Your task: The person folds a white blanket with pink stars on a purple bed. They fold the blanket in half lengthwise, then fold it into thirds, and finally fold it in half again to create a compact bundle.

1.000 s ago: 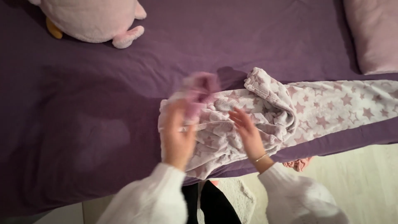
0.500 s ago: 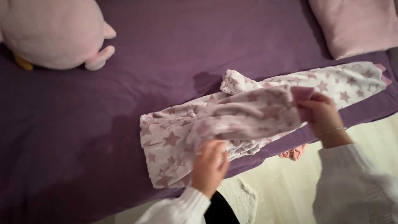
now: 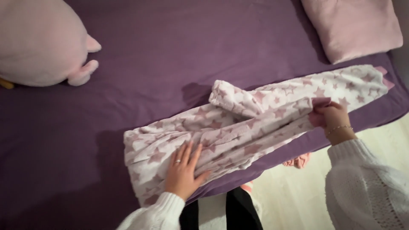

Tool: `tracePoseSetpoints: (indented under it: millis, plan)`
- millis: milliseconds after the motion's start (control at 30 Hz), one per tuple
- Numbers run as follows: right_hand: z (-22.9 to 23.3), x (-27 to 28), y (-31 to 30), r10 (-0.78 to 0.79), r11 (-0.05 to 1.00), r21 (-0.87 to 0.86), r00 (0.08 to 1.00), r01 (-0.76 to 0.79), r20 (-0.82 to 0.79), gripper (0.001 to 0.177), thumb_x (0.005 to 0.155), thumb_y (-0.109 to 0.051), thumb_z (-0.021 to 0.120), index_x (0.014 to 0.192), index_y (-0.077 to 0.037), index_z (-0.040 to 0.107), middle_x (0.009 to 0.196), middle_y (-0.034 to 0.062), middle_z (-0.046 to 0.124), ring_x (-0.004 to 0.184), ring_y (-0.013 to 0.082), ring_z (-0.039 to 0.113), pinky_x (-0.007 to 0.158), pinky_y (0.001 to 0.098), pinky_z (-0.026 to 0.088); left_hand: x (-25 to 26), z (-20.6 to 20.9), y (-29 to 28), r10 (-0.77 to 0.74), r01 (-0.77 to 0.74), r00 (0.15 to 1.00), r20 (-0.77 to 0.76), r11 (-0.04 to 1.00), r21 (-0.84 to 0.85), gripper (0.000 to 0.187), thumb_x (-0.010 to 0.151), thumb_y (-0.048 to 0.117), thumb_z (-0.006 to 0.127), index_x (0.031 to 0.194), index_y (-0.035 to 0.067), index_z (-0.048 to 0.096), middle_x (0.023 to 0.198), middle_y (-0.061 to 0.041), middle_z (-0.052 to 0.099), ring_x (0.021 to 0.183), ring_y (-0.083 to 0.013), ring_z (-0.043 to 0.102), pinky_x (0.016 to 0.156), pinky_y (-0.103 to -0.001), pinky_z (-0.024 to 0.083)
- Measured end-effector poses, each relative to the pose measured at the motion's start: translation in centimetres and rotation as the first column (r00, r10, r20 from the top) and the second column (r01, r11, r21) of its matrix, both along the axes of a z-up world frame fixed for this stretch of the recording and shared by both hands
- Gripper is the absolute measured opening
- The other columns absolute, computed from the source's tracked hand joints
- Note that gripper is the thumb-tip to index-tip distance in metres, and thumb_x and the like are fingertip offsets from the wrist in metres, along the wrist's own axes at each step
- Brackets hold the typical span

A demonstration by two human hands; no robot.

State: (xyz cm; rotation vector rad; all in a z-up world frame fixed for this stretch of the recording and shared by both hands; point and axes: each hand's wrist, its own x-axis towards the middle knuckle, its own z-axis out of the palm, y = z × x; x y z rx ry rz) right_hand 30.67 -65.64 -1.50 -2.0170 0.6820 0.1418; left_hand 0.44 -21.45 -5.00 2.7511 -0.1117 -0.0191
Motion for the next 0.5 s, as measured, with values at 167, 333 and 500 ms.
tracePoseSetpoints:
  millis: [167,333,500]
  plan:
    - [-8.3,4.4,-4.2,0.157,0.987,0.03,0.988,-0.157,-0.003,0.018,0.082,-0.003,0.074,0.097,-0.012,0.074,0.088,0.0057,0.071,0.077,0.0159,0.067,0.069,0.0281,0.057,0.7,-2.0,-1.8,0.189,-0.196,0.976,0.109,0.979,0.06,0.061,0.098,0.051,0.047,0.148,0.017,0.053,0.155,-0.011,0.05,0.142,-0.0302,0.046,0.109,-0.051,0.037]
    - [-8.2,2.3,0.0,0.297,0.947,0.172,0.942,-0.27,-0.157,0.015,0.085,0.002,0.07,0.098,-0.005,0.073,0.086,0.0115,0.071,0.076,0.0207,0.066,0.069,0.0305,0.057,2.1,-1.1,-5.8,0.35,-0.35,0.937,0.012,0.937,0.003,0.056,0.1,0.044,0.045,0.144,0.009,0.056,0.148,-0.01,0.057,0.138,-0.0286,0.05,0.111,-0.055,0.037]
    - [-16.9,2.2,-4.1,0.426,0.905,0.162,0.853,-0.394,-0.302,0.046,0.076,-0.003,0.084,0.119,-0.015,0.073,0.105,0.0085,0.074,0.092,0.0294,0.071,0.071,0.0476,0.061,2.9,-1.4,-8.2,0.48,-0.488,0.872,0.09,0.866,0.105,0.07,0.091,0.06,0.059,0.142,0.012,0.059,0.14,-0.012,0.063,0.13,-0.0297,0.06,0.103,-0.055,0.047]
